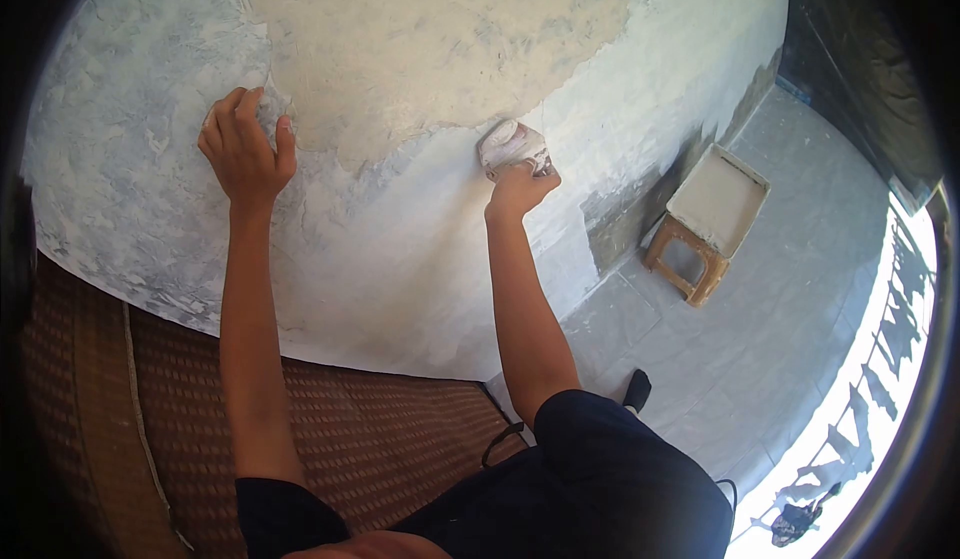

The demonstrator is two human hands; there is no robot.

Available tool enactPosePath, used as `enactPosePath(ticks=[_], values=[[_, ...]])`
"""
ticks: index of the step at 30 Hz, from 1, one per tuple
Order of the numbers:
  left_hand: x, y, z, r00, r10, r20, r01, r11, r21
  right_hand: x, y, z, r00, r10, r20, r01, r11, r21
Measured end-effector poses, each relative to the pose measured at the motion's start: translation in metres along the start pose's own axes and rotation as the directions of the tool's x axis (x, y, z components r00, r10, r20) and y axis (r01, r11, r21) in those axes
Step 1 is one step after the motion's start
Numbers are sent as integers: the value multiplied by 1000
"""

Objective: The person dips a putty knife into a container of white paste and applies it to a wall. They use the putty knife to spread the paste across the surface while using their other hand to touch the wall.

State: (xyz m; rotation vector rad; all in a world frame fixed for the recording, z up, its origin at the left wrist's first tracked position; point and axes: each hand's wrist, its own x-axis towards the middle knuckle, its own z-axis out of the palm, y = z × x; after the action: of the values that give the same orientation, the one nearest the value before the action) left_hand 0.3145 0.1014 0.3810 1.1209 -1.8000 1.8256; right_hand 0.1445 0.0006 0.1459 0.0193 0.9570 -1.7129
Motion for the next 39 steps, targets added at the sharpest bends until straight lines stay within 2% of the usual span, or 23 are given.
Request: enactPosePath(ticks=[1,3,4,7,8,11,12,13,15,16,17,19,20,23,24,25,27,29,30,31,33,36,39], values=[[-1,0,0,1000,2,0,-2,1000,0,3,3,1,1000,0,-1,0,1000,0],[-1,1,-2,1000,0,6,0,1000,2,6,11,9,971,-193,142,200,979,-35],[-1,1,-1,1000,-3,10,3,1000,3,-4,-2,15,963,-145,225,155,988,-26],[-1,0,-1,1000,6,4,-6,1000,0,6,1,20,973,-102,205,135,978,-158],[-2,0,-1,1000,6,6,-6,1000,-1,13,3,17,994,-34,101,46,993,-112],[0,0,-1,1000,18,15,-18,1000,-8,7,-13,6,1000,-19,15,18,1000,11],[0,1,-1,1000,18,18,-18,1000,-3,13,-3,5,993,-102,52,102,995,9],[0,1,-1,999,20,27,-20,1000,-1,9,-5,8,994,-101,50,101,995,8],[-3,0,-1,998,16,58,-15,1000,-6,3,-6,18,897,-323,301,370,922,-113],[-4,-1,-1,996,11,85,-10,1000,-7,5,-7,22,885,-328,330,394,906,-155],[-4,-1,-2,996,12,84,-12,1000,-5,15,0,25,885,-327,331,393,907,-154],[-4,-1,-2,995,14,95,-14,1000,0,32,4,24,981,-150,121,162,982,-95],[-3,0,-2,996,14,92,-14,1000,0,36,-3,16,996,-36,84,39,999,-34],[1,1,-2,999,21,39,-21,1000,7,30,-16,12,987,-137,89,137,991,2],[1,1,-2,999,20,38,-20,1000,5,31,-8,15,948,-270,168,278,960,-30],[0,2,-3,999,20,40,-20,1000,1,30,-4,18,949,-268,164,277,960,-32],[0,2,-2,999,20,38,-20,1000,-6,31,-1,23,870,-334,362,405,904,-140],[-2,0,-3,999,18,37,-18,1000,-10,46,4,18,906,-262,332,330,929,-170],[-3,-1,-3,997,30,64,-29,999,-17,56,5,13,978,-148,148,166,979,-121],[-4,-1,-3,995,39,90,-37,999,-25,57,-3,11,999,-13,-31,12,999,-42],[-3,-1,-3,995,47,84,-45,999,-27,54,-15,7,999,-26,-33,25,999,-24],[-3,-1,-3,995,45,88,-43,999,-29,42,-14,14,922,-313,229,347,930,-123],[-3,1,-4,997,27,68,-24,999,-39,39,-21,20,958,-195,209,233,956,-180]])
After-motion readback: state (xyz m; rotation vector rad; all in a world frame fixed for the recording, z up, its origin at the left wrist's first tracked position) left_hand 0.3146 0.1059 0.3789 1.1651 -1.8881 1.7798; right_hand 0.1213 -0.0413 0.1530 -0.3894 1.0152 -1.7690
